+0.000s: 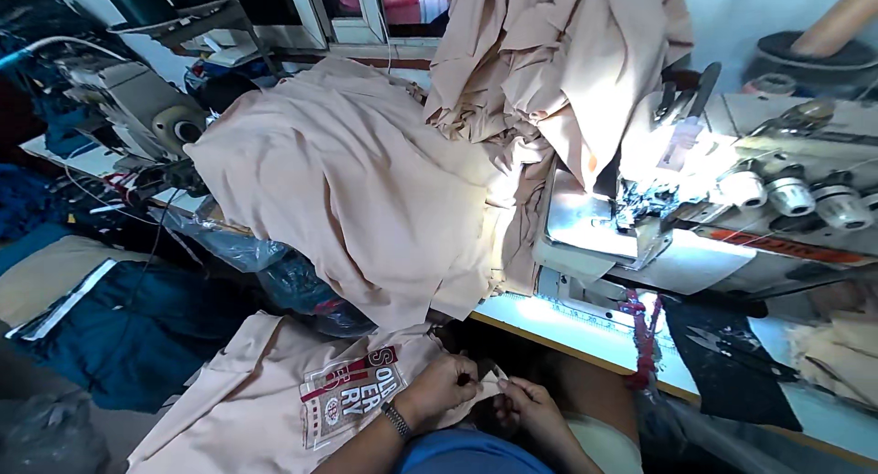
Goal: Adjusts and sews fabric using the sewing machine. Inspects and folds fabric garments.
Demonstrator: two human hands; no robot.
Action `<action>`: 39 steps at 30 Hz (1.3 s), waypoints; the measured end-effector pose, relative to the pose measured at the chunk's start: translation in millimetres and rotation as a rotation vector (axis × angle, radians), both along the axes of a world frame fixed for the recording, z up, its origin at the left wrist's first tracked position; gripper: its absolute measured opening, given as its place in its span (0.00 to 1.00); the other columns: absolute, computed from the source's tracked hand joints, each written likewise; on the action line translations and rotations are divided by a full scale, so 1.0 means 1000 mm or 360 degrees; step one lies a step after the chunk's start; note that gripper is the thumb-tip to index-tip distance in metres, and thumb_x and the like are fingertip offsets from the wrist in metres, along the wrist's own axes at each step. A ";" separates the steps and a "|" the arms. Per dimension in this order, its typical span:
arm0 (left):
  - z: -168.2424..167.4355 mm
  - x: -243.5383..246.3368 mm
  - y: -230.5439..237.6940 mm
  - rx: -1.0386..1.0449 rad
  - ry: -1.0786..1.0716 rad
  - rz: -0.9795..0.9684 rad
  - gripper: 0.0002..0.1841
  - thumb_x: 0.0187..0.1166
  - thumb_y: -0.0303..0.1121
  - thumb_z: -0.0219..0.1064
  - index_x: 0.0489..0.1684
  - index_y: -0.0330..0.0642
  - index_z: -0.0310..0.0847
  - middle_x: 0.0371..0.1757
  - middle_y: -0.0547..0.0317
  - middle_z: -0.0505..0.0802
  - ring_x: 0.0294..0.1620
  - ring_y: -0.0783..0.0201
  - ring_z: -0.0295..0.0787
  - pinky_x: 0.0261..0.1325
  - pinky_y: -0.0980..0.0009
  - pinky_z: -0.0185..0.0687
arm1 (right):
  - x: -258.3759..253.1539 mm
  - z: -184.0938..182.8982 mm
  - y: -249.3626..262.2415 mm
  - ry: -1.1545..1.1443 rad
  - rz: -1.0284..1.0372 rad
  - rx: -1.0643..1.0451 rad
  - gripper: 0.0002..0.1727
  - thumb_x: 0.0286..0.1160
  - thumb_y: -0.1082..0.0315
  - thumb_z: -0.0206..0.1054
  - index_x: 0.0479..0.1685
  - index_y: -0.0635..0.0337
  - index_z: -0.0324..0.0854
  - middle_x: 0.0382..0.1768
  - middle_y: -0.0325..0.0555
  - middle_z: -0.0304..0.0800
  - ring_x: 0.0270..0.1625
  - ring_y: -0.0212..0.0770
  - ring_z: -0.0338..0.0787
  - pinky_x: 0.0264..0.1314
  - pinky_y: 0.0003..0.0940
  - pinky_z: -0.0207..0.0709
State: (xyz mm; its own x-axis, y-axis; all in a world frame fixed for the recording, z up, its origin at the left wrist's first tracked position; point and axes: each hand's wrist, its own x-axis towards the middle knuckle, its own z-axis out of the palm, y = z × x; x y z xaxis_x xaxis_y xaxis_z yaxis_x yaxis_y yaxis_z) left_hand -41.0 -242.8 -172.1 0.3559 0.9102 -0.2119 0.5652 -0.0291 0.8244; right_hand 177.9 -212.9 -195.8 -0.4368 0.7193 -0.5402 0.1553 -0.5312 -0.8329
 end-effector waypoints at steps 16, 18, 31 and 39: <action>0.003 -0.012 -0.003 -0.0389 -0.0855 0.0550 0.10 0.83 0.33 0.65 0.52 0.40 0.71 0.30 0.66 0.80 0.27 0.75 0.74 0.34 0.75 0.72 | 0.013 -0.002 -0.011 -0.0571 0.0704 0.0715 0.15 0.83 0.64 0.65 0.49 0.71 0.87 0.44 0.60 0.92 0.49 0.52 0.91 0.61 0.52 0.81; 0.000 -0.007 -0.004 -0.0422 -0.0857 0.0531 0.12 0.80 0.32 0.68 0.53 0.40 0.71 0.30 0.65 0.81 0.25 0.74 0.74 0.32 0.75 0.72 | 0.013 -0.001 -0.013 -0.0484 0.0419 0.0924 0.16 0.80 0.66 0.66 0.57 0.68 0.86 0.48 0.56 0.93 0.49 0.48 0.93 0.57 0.48 0.86; 0.008 -0.004 -0.010 0.0120 -0.0615 0.0334 0.11 0.82 0.34 0.68 0.41 0.31 0.82 0.37 0.54 0.87 0.38 0.68 0.83 0.48 0.69 0.80 | -0.028 0.035 0.015 0.0016 0.0438 0.1083 0.15 0.73 0.76 0.69 0.58 0.69 0.83 0.41 0.51 0.94 0.38 0.40 0.94 0.44 0.40 0.90; 0.039 -0.036 -0.068 0.0418 0.0145 0.0499 0.14 0.82 0.32 0.66 0.56 0.29 0.84 0.52 0.36 0.92 0.56 0.41 0.91 0.63 0.43 0.84 | -0.076 0.092 0.010 0.0105 0.0824 0.1776 0.09 0.78 0.77 0.63 0.41 0.71 0.90 0.42 0.59 0.94 0.45 0.51 0.96 0.52 0.45 0.88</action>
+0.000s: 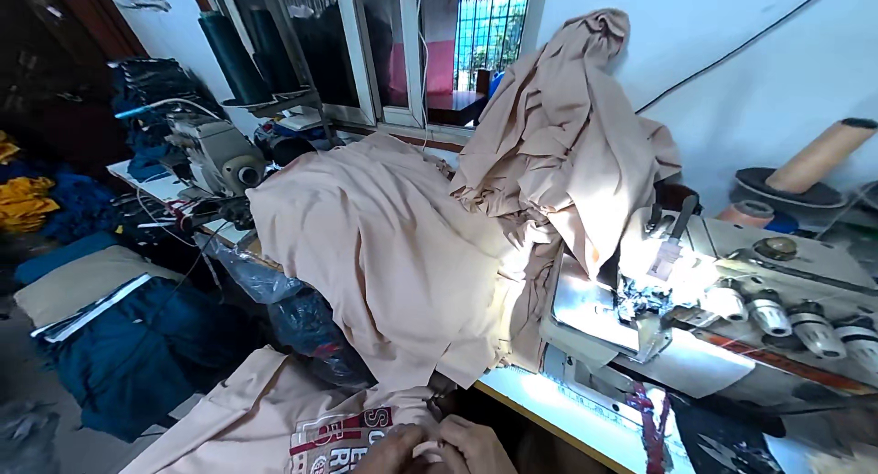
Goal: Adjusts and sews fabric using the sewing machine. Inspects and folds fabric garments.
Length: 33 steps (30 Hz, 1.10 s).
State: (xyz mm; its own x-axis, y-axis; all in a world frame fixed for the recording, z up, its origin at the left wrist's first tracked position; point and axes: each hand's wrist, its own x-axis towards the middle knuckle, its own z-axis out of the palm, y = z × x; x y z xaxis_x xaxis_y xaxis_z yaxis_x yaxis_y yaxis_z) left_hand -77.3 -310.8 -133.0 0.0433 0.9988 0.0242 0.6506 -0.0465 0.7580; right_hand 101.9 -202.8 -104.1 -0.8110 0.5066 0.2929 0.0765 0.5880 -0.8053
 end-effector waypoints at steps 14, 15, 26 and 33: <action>0.117 -0.187 -0.095 0.0200 0.0386 0.1158 0.13 0.69 0.20 0.67 0.49 0.38 0.91 0.46 0.50 0.96 0.47 0.54 0.93 0.54 0.47 0.86 | 0.094 0.121 0.021 0.1111 -0.0681 -0.0118 0.13 0.87 0.65 0.61 0.53 0.32 0.88 0.46 0.09 0.91 0.41 0.10 0.87 0.42 0.08 0.81; 0.128 -0.195 -0.088 0.0353 0.0174 0.1082 0.14 0.68 0.24 0.62 0.46 0.42 0.91 0.43 0.61 0.96 0.42 0.68 0.93 0.50 0.62 0.90 | 0.100 0.126 0.023 0.1115 -0.0668 -0.0074 0.13 0.87 0.65 0.61 0.55 0.33 0.88 0.47 0.09 0.92 0.46 0.10 0.88 0.49 0.09 0.82; 0.248 -0.159 0.159 0.0746 0.0052 0.1251 0.39 0.82 0.30 0.64 0.93 0.38 0.46 0.79 0.27 0.75 0.76 0.35 0.77 0.75 0.36 0.72 | -0.027 0.119 0.141 0.0160 -0.1185 -0.0098 0.20 0.92 0.67 0.54 0.77 0.66 0.68 0.48 0.58 0.90 0.38 0.49 0.95 0.45 0.49 0.90; 0.092 -0.023 0.214 0.0133 0.0512 -0.0017 0.21 0.78 0.44 0.72 0.61 0.38 0.86 0.65 0.43 0.87 0.69 0.44 0.82 0.75 0.49 0.75 | -0.024 0.015 0.115 0.0376 -0.1142 0.0114 0.15 0.79 0.73 0.58 0.56 0.70 0.86 0.44 0.52 0.93 0.45 0.41 0.94 0.52 0.38 0.90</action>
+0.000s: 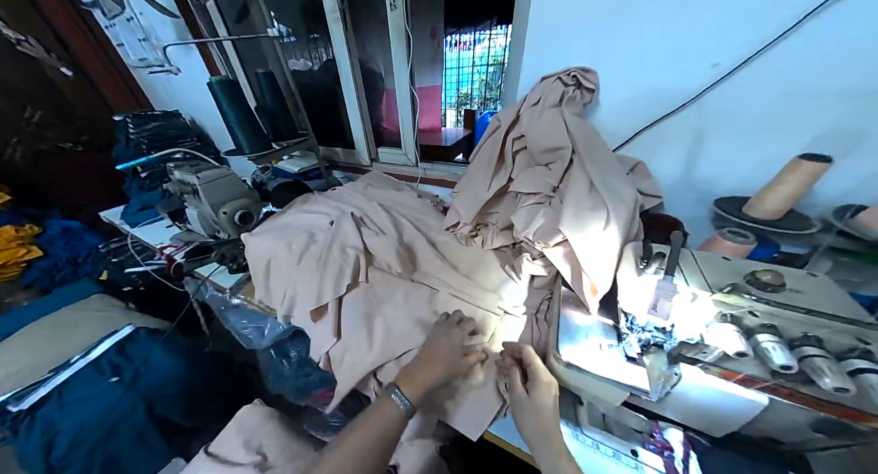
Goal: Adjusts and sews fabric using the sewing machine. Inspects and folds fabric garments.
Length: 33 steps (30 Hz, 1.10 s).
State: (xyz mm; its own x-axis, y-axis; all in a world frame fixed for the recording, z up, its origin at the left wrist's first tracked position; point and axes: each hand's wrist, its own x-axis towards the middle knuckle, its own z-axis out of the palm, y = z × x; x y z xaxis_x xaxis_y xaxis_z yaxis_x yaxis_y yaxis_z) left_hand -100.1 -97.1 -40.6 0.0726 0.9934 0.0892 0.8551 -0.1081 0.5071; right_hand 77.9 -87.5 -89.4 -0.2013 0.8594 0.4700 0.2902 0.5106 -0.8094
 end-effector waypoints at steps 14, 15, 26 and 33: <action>0.004 -0.001 -0.052 0.0623 -0.0492 -0.0361 0.16 0.90 0.36 0.57 0.41 0.35 0.88 0.53 0.51 0.94 0.56 0.61 0.90 0.65 0.61 0.84 | -0.017 0.031 -0.023 0.1176 0.0655 -0.1207 0.29 0.97 0.55 0.34 0.54 0.68 0.78 0.43 0.45 0.92 0.47 0.35 0.93 0.56 0.33 0.88; 0.001 0.001 -0.062 0.0551 -0.0521 -0.0433 0.17 0.91 0.37 0.56 0.40 0.34 0.87 0.55 0.49 0.94 0.60 0.59 0.90 0.68 0.59 0.83 | -0.017 0.034 -0.020 0.1218 0.0590 -0.1294 0.26 0.97 0.58 0.37 0.49 0.67 0.79 0.39 0.45 0.92 0.43 0.35 0.93 0.52 0.33 0.88; -0.015 0.004 -0.067 0.0450 -0.0276 -0.0349 0.15 0.87 0.35 0.59 0.61 0.42 0.88 0.60 0.55 0.94 0.65 0.54 0.86 0.71 0.54 0.78 | -0.007 0.022 0.005 0.0734 0.0157 -0.0969 0.10 0.83 0.74 0.64 0.35 0.67 0.89 0.29 0.46 0.93 0.33 0.35 0.91 0.42 0.32 0.86; -0.039 0.021 -0.018 0.0843 -0.0146 -0.0364 0.16 0.80 0.28 0.64 0.64 0.40 0.86 0.75 0.55 0.87 0.81 0.54 0.77 0.84 0.54 0.69 | -0.013 0.022 0.016 0.0753 0.0005 -0.0813 0.13 0.87 0.73 0.60 0.34 0.65 0.88 0.26 0.42 0.89 0.31 0.31 0.87 0.39 0.28 0.81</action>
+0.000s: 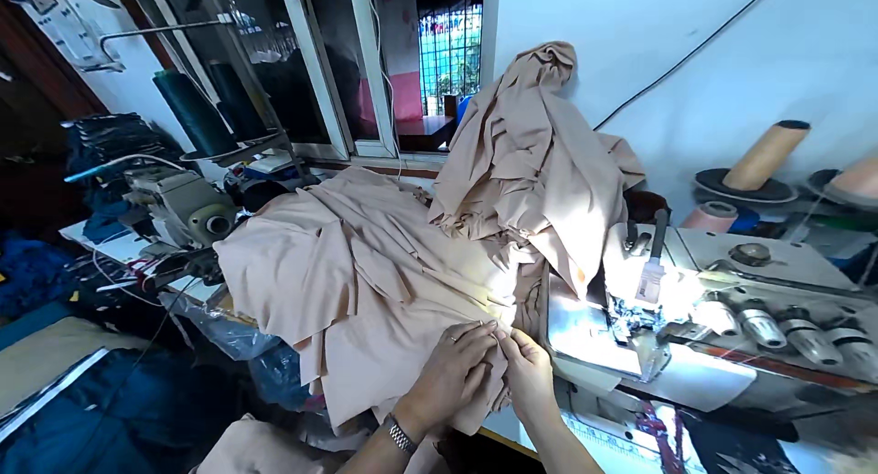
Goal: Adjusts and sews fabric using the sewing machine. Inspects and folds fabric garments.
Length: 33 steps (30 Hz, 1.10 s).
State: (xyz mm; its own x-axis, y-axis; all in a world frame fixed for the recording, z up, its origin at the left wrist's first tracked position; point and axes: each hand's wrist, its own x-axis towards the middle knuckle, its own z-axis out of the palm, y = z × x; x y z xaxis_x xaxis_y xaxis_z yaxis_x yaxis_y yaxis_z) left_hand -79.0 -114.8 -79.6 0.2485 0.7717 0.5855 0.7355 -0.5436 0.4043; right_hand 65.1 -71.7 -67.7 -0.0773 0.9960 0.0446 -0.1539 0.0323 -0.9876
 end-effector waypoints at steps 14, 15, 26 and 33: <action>0.040 -0.013 0.017 0.0177 -0.0142 -0.0044 0.09 0.86 0.32 0.58 0.41 0.42 0.85 0.44 0.60 0.90 0.55 0.64 0.86 0.67 0.61 0.79 | -0.010 0.005 -0.005 0.0257 -0.0113 0.0321 0.09 0.78 0.78 0.64 0.41 0.67 0.93 0.33 0.43 0.95 0.31 0.27 0.89 0.36 0.21 0.83; 0.046 -0.018 0.017 0.0078 -0.0115 -0.0034 0.10 0.88 0.34 0.57 0.41 0.42 0.83 0.40 0.61 0.87 0.49 0.64 0.84 0.60 0.63 0.79 | -0.010 0.006 -0.006 0.0284 -0.0086 0.0340 0.10 0.77 0.79 0.64 0.42 0.67 0.93 0.34 0.44 0.96 0.31 0.28 0.89 0.35 0.21 0.83; 0.061 -0.032 0.023 -0.0355 -0.0486 -0.0244 0.11 0.84 0.39 0.66 0.35 0.44 0.91 0.49 0.65 0.88 0.58 0.70 0.82 0.65 0.69 0.79 | -0.005 0.007 -0.008 0.0299 0.0112 0.0406 0.14 0.74 0.80 0.59 0.45 0.68 0.92 0.40 0.45 0.96 0.42 0.29 0.93 0.49 0.22 0.86; 0.064 -0.039 0.029 -0.0488 -0.0429 -0.0410 0.09 0.85 0.32 0.63 0.41 0.36 0.84 0.39 0.61 0.89 0.41 0.73 0.85 0.50 0.73 0.83 | -0.005 0.001 -0.007 0.0252 0.0147 0.0552 0.15 0.74 0.80 0.58 0.48 0.68 0.92 0.41 0.43 0.96 0.44 0.27 0.92 0.53 0.21 0.85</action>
State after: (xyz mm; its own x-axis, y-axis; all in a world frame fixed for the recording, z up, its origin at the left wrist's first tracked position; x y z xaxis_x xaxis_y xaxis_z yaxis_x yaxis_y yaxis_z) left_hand -117.8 -85.4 -15.2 0.3250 0.8521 0.4102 0.4398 -0.5202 0.7321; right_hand 60.6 -78.8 -66.4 -0.1310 0.9089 0.3960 -0.3216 0.3388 -0.8842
